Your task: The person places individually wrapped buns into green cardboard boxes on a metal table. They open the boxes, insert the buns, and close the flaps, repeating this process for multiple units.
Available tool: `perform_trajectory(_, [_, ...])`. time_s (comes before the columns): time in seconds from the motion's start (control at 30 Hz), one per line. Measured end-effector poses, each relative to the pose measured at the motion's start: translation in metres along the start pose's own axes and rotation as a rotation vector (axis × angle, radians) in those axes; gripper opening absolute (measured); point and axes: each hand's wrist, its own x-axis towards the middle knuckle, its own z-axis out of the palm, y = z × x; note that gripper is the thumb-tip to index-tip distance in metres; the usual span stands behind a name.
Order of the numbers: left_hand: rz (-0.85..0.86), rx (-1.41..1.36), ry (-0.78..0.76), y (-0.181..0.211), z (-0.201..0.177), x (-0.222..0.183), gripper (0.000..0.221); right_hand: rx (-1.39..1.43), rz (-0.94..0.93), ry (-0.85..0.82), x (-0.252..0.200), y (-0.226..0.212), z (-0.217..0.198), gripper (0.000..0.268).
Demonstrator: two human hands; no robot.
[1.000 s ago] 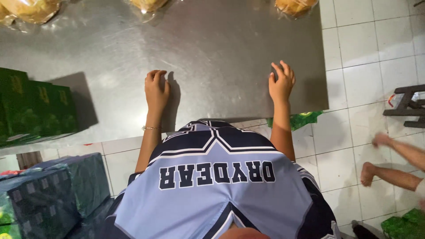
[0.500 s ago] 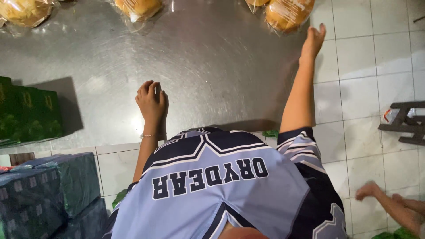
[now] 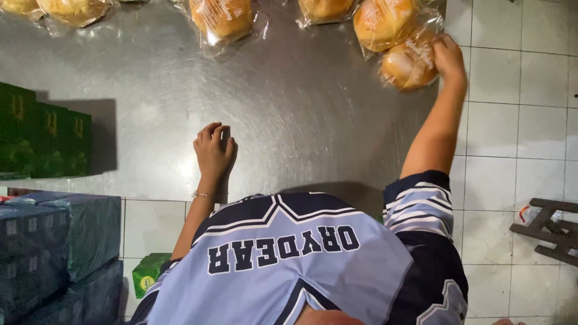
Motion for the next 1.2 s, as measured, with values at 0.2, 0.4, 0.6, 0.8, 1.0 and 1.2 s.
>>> perform_trajectory(0.2, [-0.031, 0.001, 0.003, 0.004, -0.001, 0.001, 0.031, 0.062, 0.281, -0.716, -0.027, -0.048, -0.044, 0.046])
perform_trajectory(0.4, [-0.059, -0.05, -0.032, 0.007, -0.006, 0.005, 0.029, 0.359, -0.314, 0.133, 0.04, 0.004, 0.105, 0.052])
perform_trajectory(0.6, [0.023, -0.509, -0.041, 0.025, 0.034, -0.015, 0.066, -0.014, -0.294, 0.209, -0.084, -0.132, 0.167, 0.055])
perform_trajectory(0.8, [-0.091, -0.349, -0.006, 0.043, 0.044, 0.014, 0.066, 0.539, -0.222, -0.902, -0.144, -0.144, 0.212, 0.035])
perform_trajectory(1.0, [-0.146, -0.117, 0.085, 0.026, 0.017, 0.031, 0.068, 0.772, -0.329, -0.152, -0.145, -0.14, 0.22, 0.029])
perform_trajectory(1.2, [-0.014, 0.208, -0.113, 0.004, 0.007, 0.043, 0.097, 0.302, -0.611, 0.182, -0.315, -0.192, 0.18, 0.028])
